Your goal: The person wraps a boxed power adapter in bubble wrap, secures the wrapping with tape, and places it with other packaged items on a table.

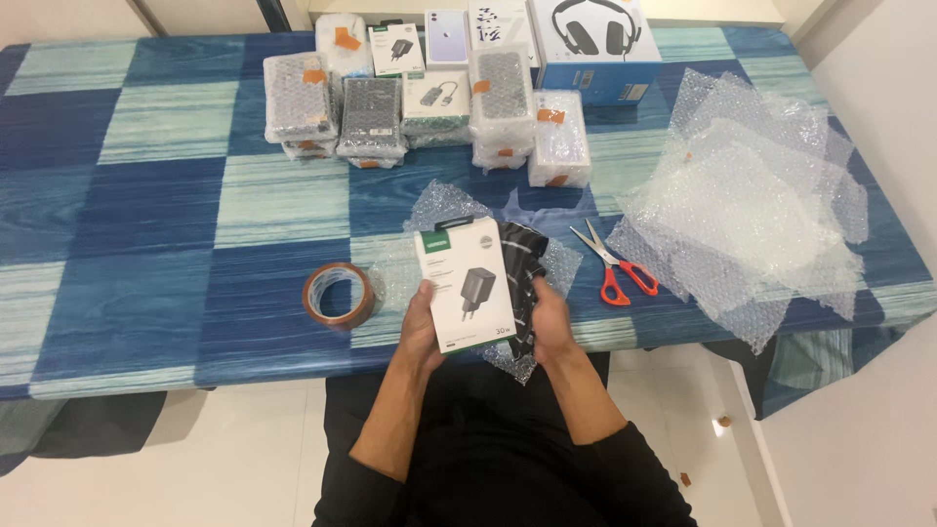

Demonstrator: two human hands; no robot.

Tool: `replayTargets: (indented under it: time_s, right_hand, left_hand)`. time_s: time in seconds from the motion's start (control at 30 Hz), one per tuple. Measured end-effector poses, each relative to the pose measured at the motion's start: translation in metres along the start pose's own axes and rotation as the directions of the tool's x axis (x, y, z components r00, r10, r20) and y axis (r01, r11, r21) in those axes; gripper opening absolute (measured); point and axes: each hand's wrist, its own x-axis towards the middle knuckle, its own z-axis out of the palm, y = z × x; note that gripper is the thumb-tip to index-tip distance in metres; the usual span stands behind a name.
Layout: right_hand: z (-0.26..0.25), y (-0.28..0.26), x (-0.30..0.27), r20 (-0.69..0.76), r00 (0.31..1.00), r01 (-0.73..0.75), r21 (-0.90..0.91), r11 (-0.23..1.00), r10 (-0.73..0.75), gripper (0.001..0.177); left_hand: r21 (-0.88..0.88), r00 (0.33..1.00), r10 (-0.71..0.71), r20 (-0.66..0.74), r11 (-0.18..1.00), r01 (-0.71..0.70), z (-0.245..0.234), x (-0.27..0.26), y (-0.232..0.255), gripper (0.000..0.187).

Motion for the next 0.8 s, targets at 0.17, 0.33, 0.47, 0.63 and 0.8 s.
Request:
replayTargets:
  time_s: [0.17, 0.33, 0.47, 0.63, 0.8]
  right_hand:
    - [-0.081, 0.05, 0.105, 0.052, 0.996, -0.084, 0.189, 0.978, 0.075, 0.048]
    - [-0.029, 0.012, 0.036, 0.051, 0.993, -0.116, 0.215, 0.97, 0.108, 0.051]
    - [-0.007, -0.005, 0.004, 0.057, 0.993, -0.116, 0.237, 0.965, 0.105, 0.05]
    - [-0.008, -0.008, -0.002, 0.065, 0.993, -0.111, 0.278, 0.954, 0.096, 0.047]
    - [-0.044, 0.021, 0.056, 0.115, 0.989, -0.125, 0.298, 0.946, 0.094, 0.041]
  left_hand:
    - [0.098, 0.994, 0.088, -0.063, 0.992, -0.082, -0.013, 0.003, -0.005, 0.045]
    - [0.131, 0.984, 0.144, -0.103, 0.983, -0.13, 0.004, -0.002, 0.002, 0.036]
    - [0.206, 0.972, 0.218, -0.091, 0.959, -0.196, 0.003, 0.001, 0.003, 0.032]
    - [0.261, 0.961, 0.263, -0.082, 0.937, -0.234, -0.003, 0.001, 0.003, 0.029]
    - [0.34, 0.956, 0.29, -0.041, 0.904, -0.259, 0.01, -0.006, 0.013, 0.031]
